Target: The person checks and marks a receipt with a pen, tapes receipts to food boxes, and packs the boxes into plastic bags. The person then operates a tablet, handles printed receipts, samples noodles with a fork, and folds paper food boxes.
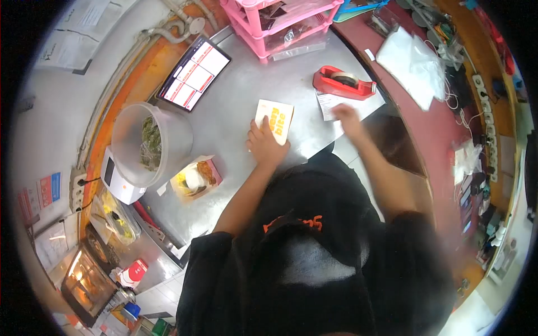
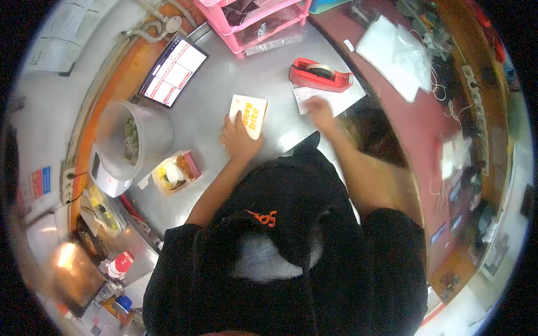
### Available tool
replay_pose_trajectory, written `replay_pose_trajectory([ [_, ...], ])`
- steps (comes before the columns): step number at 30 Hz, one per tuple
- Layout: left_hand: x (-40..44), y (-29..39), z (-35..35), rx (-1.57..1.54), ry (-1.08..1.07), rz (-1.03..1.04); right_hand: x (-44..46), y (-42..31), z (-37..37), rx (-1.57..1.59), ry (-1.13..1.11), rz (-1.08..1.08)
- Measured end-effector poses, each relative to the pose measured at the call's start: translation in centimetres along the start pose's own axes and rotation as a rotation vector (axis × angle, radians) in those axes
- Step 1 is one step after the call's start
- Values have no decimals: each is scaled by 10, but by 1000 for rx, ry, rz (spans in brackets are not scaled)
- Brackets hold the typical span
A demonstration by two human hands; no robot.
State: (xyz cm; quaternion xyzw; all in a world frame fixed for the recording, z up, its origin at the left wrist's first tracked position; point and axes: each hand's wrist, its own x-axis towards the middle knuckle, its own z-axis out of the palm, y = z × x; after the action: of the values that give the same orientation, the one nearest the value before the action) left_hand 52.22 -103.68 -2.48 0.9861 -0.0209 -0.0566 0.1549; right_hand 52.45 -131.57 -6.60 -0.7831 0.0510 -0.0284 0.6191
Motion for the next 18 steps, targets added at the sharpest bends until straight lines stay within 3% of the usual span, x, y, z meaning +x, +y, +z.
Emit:
replay_pose_trajectory([
  [1,0,5,1,-14,23,-5,-6,-6,44,-47,-55,165],
  [4,5,12,-4,-63,26,-66,-2,-65,115,-432,-171,232],
  [6,10,3,-4,-90,13,-129,-2,-74,118,-454,-159,240],
  [8,16,-25,6,-288,-16,33,2,-75,125,-462,-165,227],
  [9,20,-39,12,-274,9,-6,2,-64,118,-350,-205,232],
  [11,22,-55,24,-930,-243,66,-5,-32,106,-182,-301,221],
  [12,20,-55,17,-932,-208,41,-10,-16,100,-124,-350,199],
  [14,21,-44,-1,-457,-306,222,-24,-8,82,-286,-447,195],
  [16,14,-27,-4,-361,-237,366,-39,-13,52,-368,-596,114],
  [18,5,-19,-1,-266,-147,500,-49,-35,20,-13,-788,396],
])
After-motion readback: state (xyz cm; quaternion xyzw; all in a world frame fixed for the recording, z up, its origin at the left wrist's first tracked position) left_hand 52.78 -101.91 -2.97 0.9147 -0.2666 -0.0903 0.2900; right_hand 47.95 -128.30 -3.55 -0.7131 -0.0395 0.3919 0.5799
